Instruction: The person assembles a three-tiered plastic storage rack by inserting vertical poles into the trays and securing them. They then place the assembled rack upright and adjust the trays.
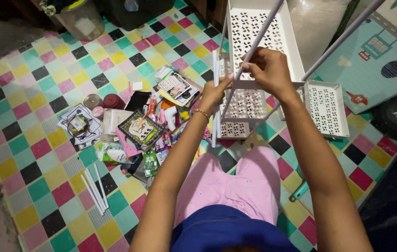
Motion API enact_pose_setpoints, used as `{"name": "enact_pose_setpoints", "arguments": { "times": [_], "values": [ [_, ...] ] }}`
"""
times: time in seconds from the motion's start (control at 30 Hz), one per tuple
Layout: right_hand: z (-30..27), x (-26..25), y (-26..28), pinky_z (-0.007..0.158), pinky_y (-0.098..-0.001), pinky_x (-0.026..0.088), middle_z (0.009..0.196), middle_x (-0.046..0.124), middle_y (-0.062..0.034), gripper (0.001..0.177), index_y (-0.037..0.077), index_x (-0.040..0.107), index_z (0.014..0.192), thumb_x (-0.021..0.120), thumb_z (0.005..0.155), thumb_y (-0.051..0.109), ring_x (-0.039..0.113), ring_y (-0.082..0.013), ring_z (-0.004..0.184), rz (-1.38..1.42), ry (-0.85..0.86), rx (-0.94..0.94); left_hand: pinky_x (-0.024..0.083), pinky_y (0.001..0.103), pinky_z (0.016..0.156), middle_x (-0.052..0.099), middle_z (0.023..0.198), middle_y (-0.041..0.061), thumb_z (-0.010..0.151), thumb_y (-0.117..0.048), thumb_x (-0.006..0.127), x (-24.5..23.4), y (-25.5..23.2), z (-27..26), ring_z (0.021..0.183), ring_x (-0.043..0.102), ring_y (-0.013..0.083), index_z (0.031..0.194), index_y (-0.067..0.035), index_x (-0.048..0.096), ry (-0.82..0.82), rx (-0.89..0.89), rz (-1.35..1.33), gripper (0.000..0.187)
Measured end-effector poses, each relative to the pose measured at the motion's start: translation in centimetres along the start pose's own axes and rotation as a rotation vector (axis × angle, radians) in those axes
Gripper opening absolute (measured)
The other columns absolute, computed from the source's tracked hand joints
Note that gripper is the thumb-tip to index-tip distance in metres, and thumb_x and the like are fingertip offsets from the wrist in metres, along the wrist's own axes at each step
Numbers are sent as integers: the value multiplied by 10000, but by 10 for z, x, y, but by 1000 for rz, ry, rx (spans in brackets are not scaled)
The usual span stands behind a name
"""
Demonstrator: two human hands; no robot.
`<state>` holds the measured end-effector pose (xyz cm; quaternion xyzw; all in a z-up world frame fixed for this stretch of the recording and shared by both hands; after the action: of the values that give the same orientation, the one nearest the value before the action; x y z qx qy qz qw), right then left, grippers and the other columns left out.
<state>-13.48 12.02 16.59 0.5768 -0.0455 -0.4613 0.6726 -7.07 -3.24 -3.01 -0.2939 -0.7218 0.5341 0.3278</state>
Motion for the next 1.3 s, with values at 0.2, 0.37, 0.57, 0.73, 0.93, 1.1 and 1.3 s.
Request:
{"name": "enact_pose_setpoints", "arguments": {
  "times": [0.2,0.37,0.57,0.73,0.93,1.1,1.3],
  "values": [
    [2,0,4,828,-331,627,989,779,-143,176,-35,741,1083,752,910,-2,779,-202,899,-181,12,-83,310,223,393,707,840,1,808,-486,808,7,-2,-13,469,427,22,1104,11,739,22,-9,-170,583],
    [6,3,3,840,-325,618,996,782,-130,202,2,751,1096,753,895,24,782,-203,884,-259,40,-63,309,212,378,693,910,49,822,-470,802,8,-2,-14,463,425,35,1120,14,733,33,-20,-168,573],
    [2,4,10,824,-335,621,975,782,-146,151,-4,744,1049,748,898,2,781,-210,886,-258,37,-138,300,207,383,692,918,45,837,-451,803,9,3,-11,475,418,28,1099,18,725,54,-30,-181,543],
    [1,5,21,822,-351,620,949,779,-161,135,-23,733,1017,708,886,-41,781,-230,899,-315,51,-179,281,199,376,678,888,31,823,-448,805,10,2,-9,458,386,18,1078,8,718,71,-44,-217,530],
    [3,5,27,804,-345,623,900,775,-159,196,-16,728,1022,704,828,-28,782,-237,825,-313,122,-156,258,201,366,663,802,28,797,-417,846,11,2,-12,445,384,17,1003,30,703,41,-69,-290,513],
    [11,6,22,743,-353,609,839,757,-167,197,-36,721,970,752,782,19,761,-247,755,-344,169,-120,245,205,356,676,784,37,767,-392,872,12,2,-12,427,377,18,952,15,677,21,-85,-322,488],
    [18,1,2,745,-353,611,859,753,-162,183,-34,723,986,771,841,67,761,-234,787,-324,198,-34,247,204,362,656,780,43,746,-362,897,14,2,-14,436,367,17,992,19,701,18,-108,-345,494]
  ]
}}
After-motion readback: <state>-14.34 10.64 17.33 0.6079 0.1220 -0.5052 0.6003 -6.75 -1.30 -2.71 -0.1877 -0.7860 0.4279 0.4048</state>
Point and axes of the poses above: each hand's wrist, its own z-axis towards the middle knuckle, its own x-axis out of the palm, y = z × x, the point moved 6 cm from there along z, towards the middle knuckle
